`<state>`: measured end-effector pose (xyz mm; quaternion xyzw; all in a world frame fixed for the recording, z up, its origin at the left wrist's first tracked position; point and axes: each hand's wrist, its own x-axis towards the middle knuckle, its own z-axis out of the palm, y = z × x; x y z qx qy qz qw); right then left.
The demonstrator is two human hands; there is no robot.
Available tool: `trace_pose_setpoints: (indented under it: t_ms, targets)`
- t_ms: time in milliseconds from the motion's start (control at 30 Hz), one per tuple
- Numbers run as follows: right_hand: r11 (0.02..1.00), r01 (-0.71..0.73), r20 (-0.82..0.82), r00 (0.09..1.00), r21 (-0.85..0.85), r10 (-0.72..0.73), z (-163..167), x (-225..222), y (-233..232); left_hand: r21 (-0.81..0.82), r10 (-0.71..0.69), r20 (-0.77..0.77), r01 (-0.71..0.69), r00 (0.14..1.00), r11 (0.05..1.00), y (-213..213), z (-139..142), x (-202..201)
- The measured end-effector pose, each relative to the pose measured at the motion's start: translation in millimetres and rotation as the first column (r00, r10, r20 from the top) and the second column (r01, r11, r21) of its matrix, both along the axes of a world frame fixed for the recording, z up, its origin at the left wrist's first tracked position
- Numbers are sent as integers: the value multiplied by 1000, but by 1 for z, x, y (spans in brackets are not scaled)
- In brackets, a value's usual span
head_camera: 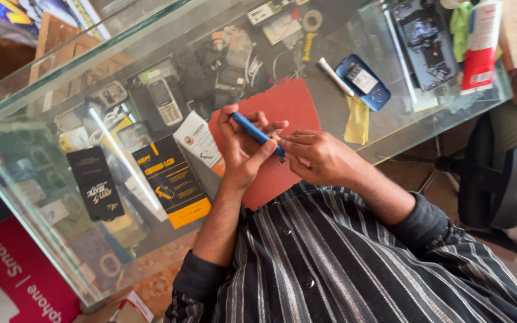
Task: The person pries open the back cover of a blue feature phone on a glass counter using a metal spudger, removes the battery and separates the board from the housing. They carry the board to a repair bench and use tweezers to work on the board held against a fixture under a microscope lamp.
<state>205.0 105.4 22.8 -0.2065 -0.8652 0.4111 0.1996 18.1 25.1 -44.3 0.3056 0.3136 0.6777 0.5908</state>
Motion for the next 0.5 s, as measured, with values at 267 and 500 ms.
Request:
trace_pose_setpoints:
  t_ms: [267, 500]
  targets:
    - [983, 91, 39, 996, -160, -85, -2, 5, 2, -141, 28, 80, -16, 996, 990, 7, 9, 1]
    - [958, 91, 23, 996, -272, -88, -4, 8, 8, -153, -4, 107, 21, 994, 988, 9, 11, 2]
